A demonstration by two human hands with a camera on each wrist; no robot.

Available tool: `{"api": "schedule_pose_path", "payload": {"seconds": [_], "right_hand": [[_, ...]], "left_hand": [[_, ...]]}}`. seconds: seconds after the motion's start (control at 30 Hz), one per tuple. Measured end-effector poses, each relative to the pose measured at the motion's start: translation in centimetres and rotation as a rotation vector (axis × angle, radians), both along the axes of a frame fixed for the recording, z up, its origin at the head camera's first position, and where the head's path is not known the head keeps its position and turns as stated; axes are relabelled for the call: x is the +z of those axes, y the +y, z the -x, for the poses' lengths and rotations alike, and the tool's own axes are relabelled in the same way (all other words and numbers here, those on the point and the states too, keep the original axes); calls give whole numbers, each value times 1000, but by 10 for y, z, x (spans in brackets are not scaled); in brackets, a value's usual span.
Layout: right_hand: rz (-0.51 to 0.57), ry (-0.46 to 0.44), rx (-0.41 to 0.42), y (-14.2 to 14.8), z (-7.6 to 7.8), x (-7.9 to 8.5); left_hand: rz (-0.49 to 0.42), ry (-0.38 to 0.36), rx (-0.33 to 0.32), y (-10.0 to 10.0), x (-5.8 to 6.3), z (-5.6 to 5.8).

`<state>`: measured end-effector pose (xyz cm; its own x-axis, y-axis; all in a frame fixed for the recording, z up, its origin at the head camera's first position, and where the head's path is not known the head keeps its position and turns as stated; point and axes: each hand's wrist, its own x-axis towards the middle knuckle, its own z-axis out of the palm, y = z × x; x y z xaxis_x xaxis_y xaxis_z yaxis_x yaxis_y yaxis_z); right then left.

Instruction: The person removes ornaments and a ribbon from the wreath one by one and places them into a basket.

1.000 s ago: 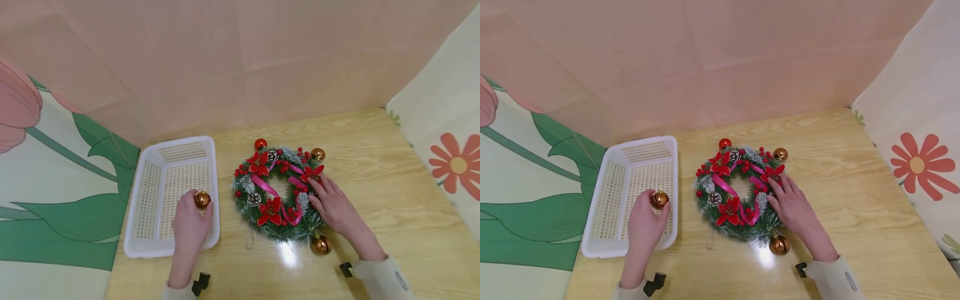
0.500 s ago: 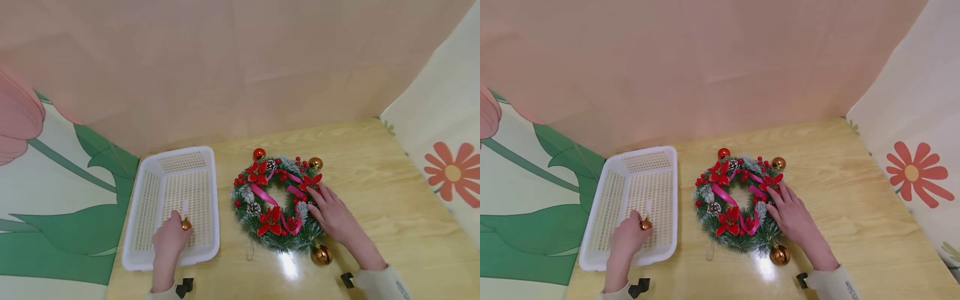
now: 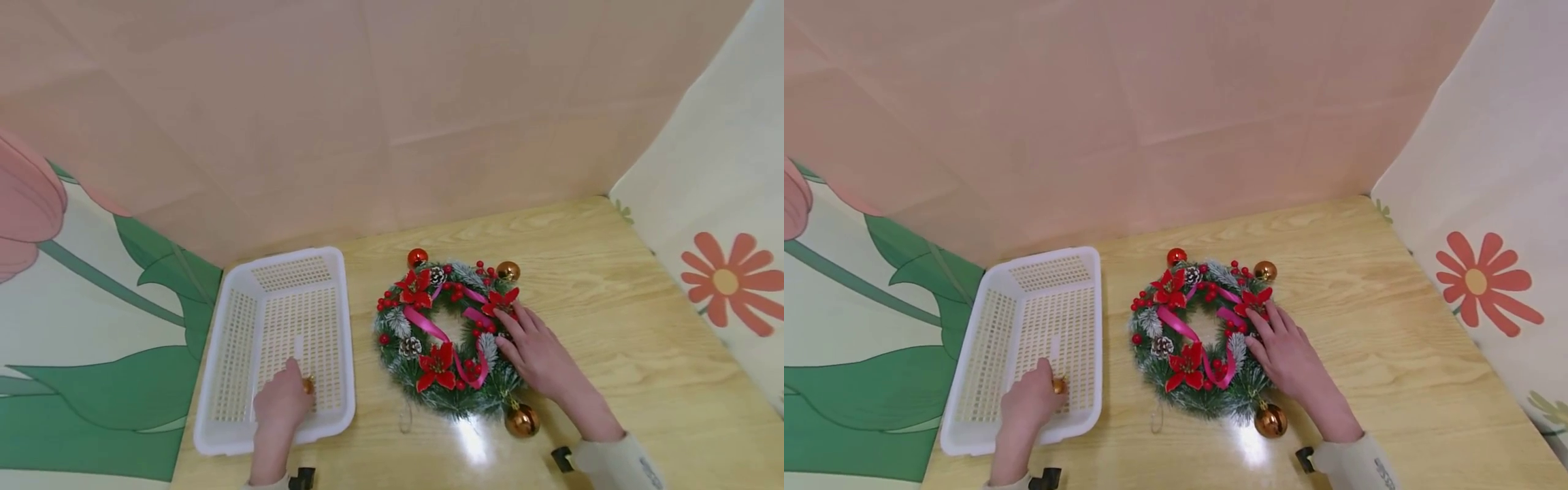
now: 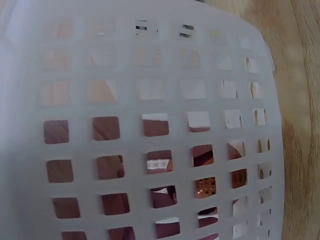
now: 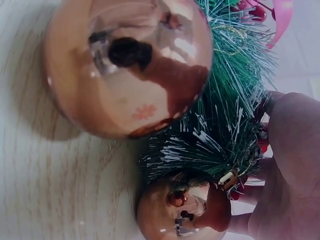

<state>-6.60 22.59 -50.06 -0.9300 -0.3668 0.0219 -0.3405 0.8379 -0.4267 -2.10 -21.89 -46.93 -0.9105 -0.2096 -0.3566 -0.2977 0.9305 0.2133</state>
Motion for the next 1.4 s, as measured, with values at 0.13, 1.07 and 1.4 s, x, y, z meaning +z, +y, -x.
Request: {"api": "schedule_pose_path", "payload": {"seconds": [0.13, 1.07, 1.4], "right_hand": [[6, 4, -1, 1, 0, -1], [11, 7, -17, 3, 1, -3], [22, -1, -1, 4, 3, -3]], "left_hand": [[14, 27, -13, 1, 3, -1], [58, 381, -814, 36, 144, 89], [216, 503, -1026, 90, 117, 167]]}}
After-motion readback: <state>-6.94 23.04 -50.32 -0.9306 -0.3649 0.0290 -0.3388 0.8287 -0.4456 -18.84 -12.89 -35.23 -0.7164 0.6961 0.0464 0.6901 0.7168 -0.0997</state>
